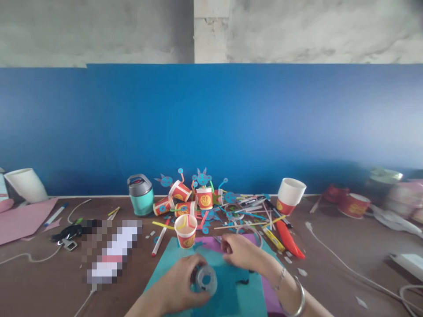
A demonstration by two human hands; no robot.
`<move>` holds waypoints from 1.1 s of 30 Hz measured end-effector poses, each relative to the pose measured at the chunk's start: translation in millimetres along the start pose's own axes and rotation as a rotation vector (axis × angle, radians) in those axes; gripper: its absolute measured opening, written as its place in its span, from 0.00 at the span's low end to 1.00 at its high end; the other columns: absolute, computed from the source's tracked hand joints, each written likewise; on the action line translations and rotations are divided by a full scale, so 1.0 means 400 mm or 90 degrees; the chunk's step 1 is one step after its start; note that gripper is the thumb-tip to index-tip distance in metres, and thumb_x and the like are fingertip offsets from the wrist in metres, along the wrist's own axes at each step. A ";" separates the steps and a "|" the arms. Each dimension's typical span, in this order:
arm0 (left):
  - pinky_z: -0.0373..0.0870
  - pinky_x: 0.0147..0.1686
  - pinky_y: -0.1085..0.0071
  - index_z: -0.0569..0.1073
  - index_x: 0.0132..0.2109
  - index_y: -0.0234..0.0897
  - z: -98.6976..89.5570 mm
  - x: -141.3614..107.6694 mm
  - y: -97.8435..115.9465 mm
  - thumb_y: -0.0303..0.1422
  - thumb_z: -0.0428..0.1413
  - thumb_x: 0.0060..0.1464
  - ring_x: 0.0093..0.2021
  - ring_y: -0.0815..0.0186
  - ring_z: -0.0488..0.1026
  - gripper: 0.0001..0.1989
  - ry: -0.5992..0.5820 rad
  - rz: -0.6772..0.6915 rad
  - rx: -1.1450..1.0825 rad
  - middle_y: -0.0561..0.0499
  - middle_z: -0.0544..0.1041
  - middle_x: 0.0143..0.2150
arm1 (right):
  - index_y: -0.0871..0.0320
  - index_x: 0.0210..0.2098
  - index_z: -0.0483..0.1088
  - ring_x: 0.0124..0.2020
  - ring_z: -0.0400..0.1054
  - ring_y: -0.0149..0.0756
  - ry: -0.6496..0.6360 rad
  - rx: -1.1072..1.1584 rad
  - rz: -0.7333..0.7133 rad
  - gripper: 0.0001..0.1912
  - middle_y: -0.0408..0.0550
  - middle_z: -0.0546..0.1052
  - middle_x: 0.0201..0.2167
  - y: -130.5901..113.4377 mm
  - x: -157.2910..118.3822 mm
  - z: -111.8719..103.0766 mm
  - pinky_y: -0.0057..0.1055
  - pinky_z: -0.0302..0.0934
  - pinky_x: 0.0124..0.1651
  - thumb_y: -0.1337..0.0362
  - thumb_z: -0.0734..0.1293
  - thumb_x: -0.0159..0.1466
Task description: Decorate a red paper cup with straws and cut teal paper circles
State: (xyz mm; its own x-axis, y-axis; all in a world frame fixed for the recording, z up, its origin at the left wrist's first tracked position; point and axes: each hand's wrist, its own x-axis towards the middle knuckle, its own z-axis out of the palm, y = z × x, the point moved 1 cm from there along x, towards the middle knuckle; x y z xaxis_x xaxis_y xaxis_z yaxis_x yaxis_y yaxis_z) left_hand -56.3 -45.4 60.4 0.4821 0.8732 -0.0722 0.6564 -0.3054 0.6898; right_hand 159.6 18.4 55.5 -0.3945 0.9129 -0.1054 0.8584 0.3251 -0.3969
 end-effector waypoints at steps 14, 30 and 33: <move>0.66 0.37 0.74 0.73 0.46 0.44 0.007 -0.004 0.002 0.34 0.64 0.41 0.39 0.64 0.72 0.21 0.017 0.004 0.011 0.53 0.75 0.44 | 0.64 0.49 0.71 0.52 0.71 0.50 0.043 -0.154 0.081 0.21 0.62 0.75 0.51 -0.009 -0.007 -0.031 0.36 0.60 0.49 0.77 0.59 0.58; 0.66 0.38 0.66 0.74 0.38 0.36 -0.152 -0.005 -0.096 0.33 0.47 0.58 0.44 0.52 0.77 0.12 0.240 -0.383 0.298 0.41 0.80 0.40 | 0.60 0.40 0.74 0.43 0.76 0.49 0.062 -0.163 0.092 0.12 0.59 0.81 0.40 -0.028 -0.005 -0.058 0.33 0.60 0.40 0.67 0.61 0.63; 0.67 0.41 0.63 0.71 0.48 0.32 -0.155 0.002 -0.146 0.39 0.46 0.62 0.49 0.50 0.76 0.17 0.279 -0.432 0.295 0.35 0.78 0.48 | 0.60 0.39 0.75 0.43 0.76 0.50 0.066 -0.162 0.094 0.12 0.59 0.81 0.40 -0.026 -0.002 -0.054 0.34 0.60 0.38 0.68 0.61 0.61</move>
State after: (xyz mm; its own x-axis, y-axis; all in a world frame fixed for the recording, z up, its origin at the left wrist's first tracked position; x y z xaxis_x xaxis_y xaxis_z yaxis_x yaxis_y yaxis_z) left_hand -130.4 -3.3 64.7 -0.2894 0.9571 -0.0114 0.9292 0.2838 0.2367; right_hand 157.9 19.8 79.6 -0.2345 0.9710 -0.0468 0.9637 0.2259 -0.1419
